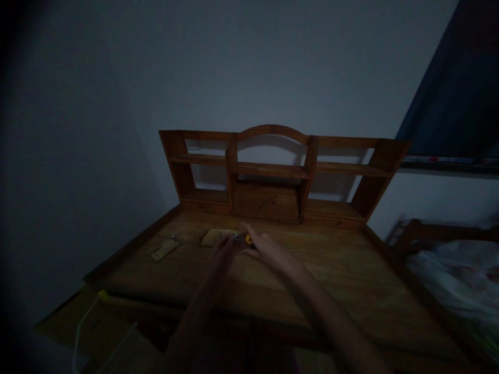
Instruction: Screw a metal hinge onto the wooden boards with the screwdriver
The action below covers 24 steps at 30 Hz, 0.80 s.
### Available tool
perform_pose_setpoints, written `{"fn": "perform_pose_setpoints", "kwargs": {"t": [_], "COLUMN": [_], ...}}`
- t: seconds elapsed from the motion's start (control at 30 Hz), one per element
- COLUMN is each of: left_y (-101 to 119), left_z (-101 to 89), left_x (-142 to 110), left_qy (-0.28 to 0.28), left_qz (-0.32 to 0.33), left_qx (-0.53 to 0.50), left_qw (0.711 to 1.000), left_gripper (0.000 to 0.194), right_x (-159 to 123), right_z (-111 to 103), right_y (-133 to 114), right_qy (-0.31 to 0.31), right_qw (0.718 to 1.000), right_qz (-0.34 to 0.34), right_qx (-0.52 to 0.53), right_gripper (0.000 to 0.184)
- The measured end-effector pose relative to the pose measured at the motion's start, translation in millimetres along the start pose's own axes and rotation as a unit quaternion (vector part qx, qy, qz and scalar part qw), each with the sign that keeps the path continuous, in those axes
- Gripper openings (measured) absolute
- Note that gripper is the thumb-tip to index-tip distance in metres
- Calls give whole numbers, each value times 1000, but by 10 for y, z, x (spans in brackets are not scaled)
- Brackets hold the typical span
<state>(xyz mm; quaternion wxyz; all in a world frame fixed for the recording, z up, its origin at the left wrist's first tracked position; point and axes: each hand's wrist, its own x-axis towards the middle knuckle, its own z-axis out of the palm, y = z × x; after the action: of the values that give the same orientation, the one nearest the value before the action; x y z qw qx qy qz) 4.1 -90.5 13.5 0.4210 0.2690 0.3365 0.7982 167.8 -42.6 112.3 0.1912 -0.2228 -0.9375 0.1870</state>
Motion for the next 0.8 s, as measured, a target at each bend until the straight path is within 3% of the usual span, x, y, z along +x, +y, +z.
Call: {"fn": "perform_pose_setpoints", "kwargs": {"t": [0.1, 0.2, 0.33, 0.5, 0.67, 0.8], "left_y": [64, 178, 339, 572, 860, 1012], "left_z": [-38, -42, 20, 91, 118, 156], "left_x": [-49, -139, -257, -395, -517, -564], "left_qy": [-1, -7, -35, -60, -98, -118], "left_qz": [8, 16, 26, 59, 141, 164], "left_qx": [7, 49, 107, 105, 179, 212], "left_qw": [1000, 999, 993, 991, 969, 956], "left_gripper": [42, 41, 40, 33, 16, 11], "right_x": [9, 11, -1, -18, -37, -47], "right_z": [211, 252, 248, 258, 223, 170], "right_y": [-89, -203, -343, -456, -475, -500], "right_qy": [26, 80, 120, 159, 112, 56], "right_qw": [999, 992, 983, 956, 902, 875], "right_qz": [-1, -31, -43, -27, 96, 103], "right_qx": [45, 94, 135, 245, 406, 469], "right_gripper": [55, 38, 31, 27, 31, 35]}}
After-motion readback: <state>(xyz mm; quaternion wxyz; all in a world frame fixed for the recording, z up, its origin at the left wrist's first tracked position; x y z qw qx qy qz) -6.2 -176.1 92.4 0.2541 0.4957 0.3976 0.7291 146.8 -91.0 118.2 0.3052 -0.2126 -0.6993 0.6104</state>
